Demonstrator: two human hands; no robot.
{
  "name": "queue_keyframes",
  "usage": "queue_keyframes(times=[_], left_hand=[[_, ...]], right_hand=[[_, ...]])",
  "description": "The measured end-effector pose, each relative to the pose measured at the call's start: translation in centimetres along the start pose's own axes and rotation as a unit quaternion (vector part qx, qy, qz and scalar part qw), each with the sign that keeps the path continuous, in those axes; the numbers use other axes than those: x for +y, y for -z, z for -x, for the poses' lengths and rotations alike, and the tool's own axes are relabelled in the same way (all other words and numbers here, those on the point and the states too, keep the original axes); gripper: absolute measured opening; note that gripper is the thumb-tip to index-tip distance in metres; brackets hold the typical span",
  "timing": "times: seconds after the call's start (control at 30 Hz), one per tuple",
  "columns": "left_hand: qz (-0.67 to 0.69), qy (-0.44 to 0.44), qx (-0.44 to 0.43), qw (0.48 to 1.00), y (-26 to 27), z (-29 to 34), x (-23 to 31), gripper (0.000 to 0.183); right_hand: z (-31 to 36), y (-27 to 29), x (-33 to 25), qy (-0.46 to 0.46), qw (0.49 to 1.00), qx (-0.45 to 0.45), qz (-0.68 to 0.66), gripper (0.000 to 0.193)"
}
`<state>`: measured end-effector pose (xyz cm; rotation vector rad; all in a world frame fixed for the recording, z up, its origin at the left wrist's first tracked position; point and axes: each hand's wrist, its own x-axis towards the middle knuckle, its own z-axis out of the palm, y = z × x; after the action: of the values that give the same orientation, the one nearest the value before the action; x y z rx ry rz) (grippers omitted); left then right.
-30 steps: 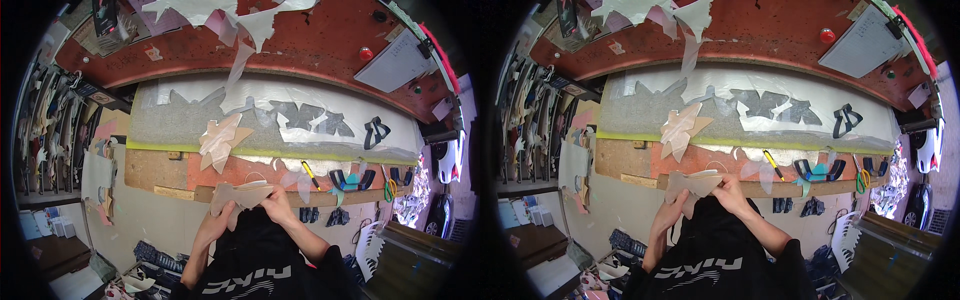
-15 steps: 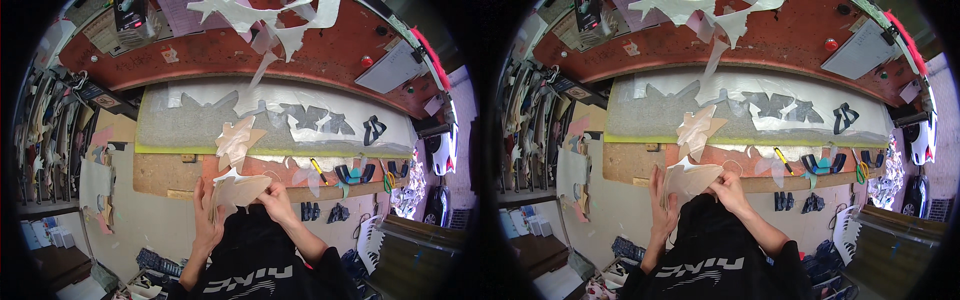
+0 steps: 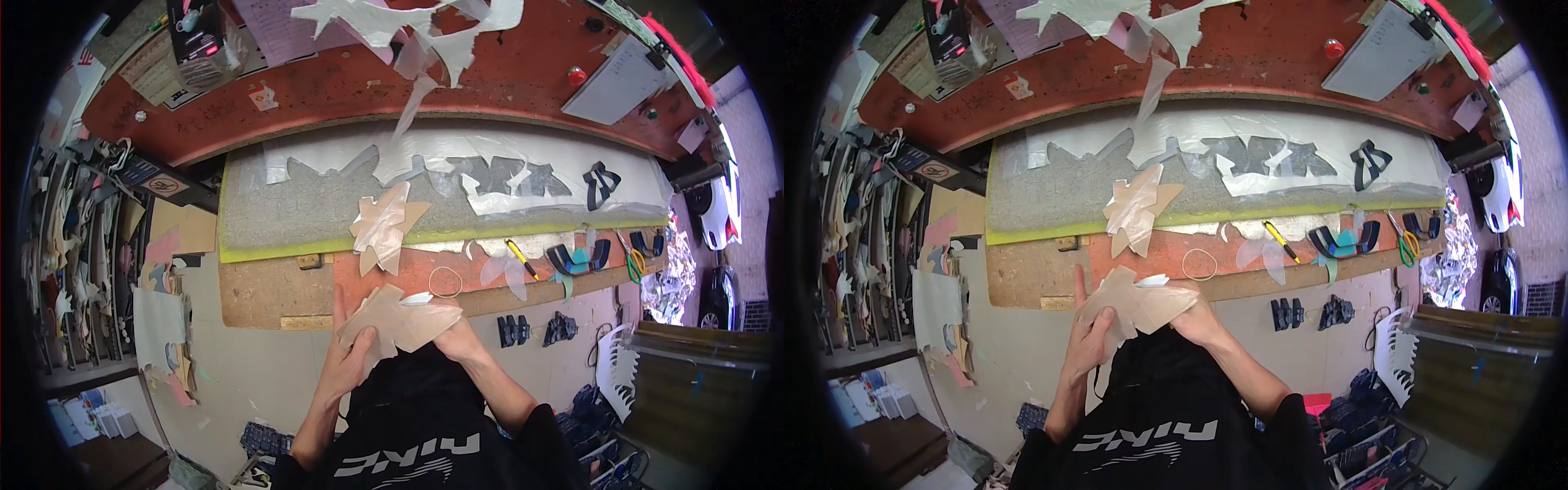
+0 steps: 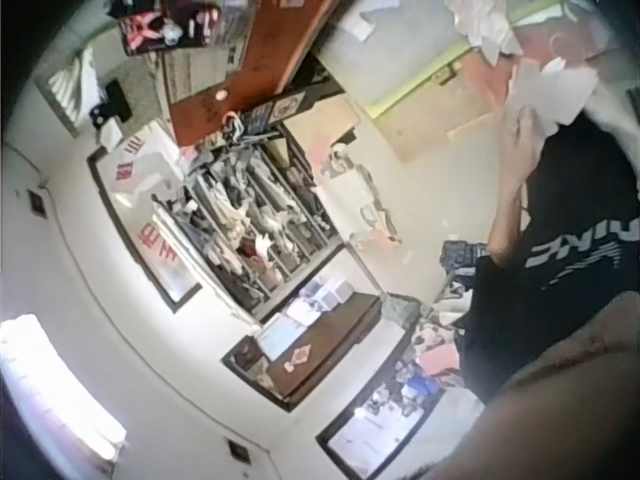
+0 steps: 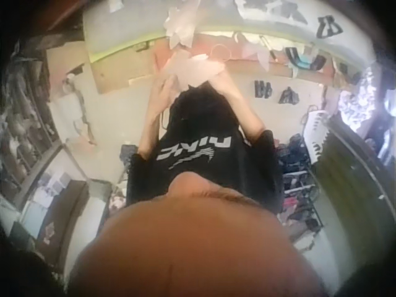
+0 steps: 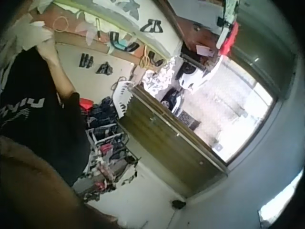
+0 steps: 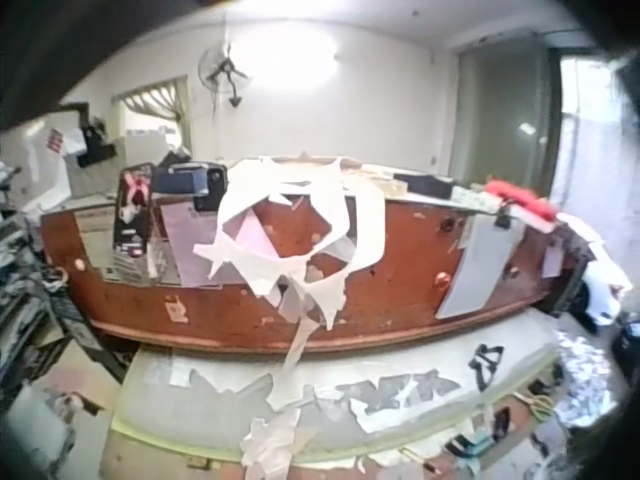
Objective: The person retrieves beige cardboard pieces from a plastic bag and assembles them with white foam pieces using rubber bands. They then use a yellow marker to draw on the cardboard and a pair of scissors to cut a white sheet of material.
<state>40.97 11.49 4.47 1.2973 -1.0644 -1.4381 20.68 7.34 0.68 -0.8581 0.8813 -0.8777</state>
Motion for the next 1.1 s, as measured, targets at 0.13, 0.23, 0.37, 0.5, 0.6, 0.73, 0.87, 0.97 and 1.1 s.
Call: queue_keyframes(times=[0.13, 0.23, 0.37, 0.5, 0.6, 0.73, 0.87, 0.97, 1.1], left_hand=[[0.187, 0.1, 0.034, 0.977, -0.7, 0.1, -0.7, 0.052], [0.286, 0.203, -0.046, 0.935, 0.6, -0.1, -1.4, 0.048], [0.321, 0.236, -0.067, 0.915, 0.6, 0.1, -2.4, 0.05], [0.309, 0.24, -0.094, 0.916, -0.5, 0.5, -2.3, 0.051], [0.382, 0.225, -0.149, 0.884, -0.7, 1.4, -2.8, 0.049], [0.378, 0.265, -0.153, 0.874, -0.8, 1.1, -2.5, 0.05], [0.426, 0.237, -0.117, 0.865, 0.5, 1.1, -4.9, 0.044], [0.427, 0.223, -0.061, 0.874, 0.5, 0.5, -4.4, 0.039], [0.404, 0.209, -0.046, 0.889, -0.1, -0.4, -4.7, 0.036]], right_hand=[[0.2, -0.7, 1.0, 0.015, 0.999, 0.041, -0.006, 0.018], [0.7, -0.5, 1.3, 0.013, 0.998, 0.055, -0.019, 0.021], [1.0, -1.6, -1.2, -0.017, 0.965, 0.12, -0.231, 0.02], [1.0, -3.6, -1.6, 0.046, 0.95, 0.147, -0.272, 0.021], [0.5, -2.7, 0.9, 0.07, 0.976, 0.138, -0.153, 0.023], [0.2, -2.0, 0.1, -0.008, 0.984, 0.136, -0.111, 0.023], [-2.8, 3.7, 0.1, 0.127, 0.905, 0.238, 0.328, 0.02], [-3.1, 7.7, 0.8, 0.096, 0.753, 0.249, 0.602, 0.015], [-3.6, 9.6, 2.3, 0.109, 0.718, 0.196, 0.659, 0.014]])
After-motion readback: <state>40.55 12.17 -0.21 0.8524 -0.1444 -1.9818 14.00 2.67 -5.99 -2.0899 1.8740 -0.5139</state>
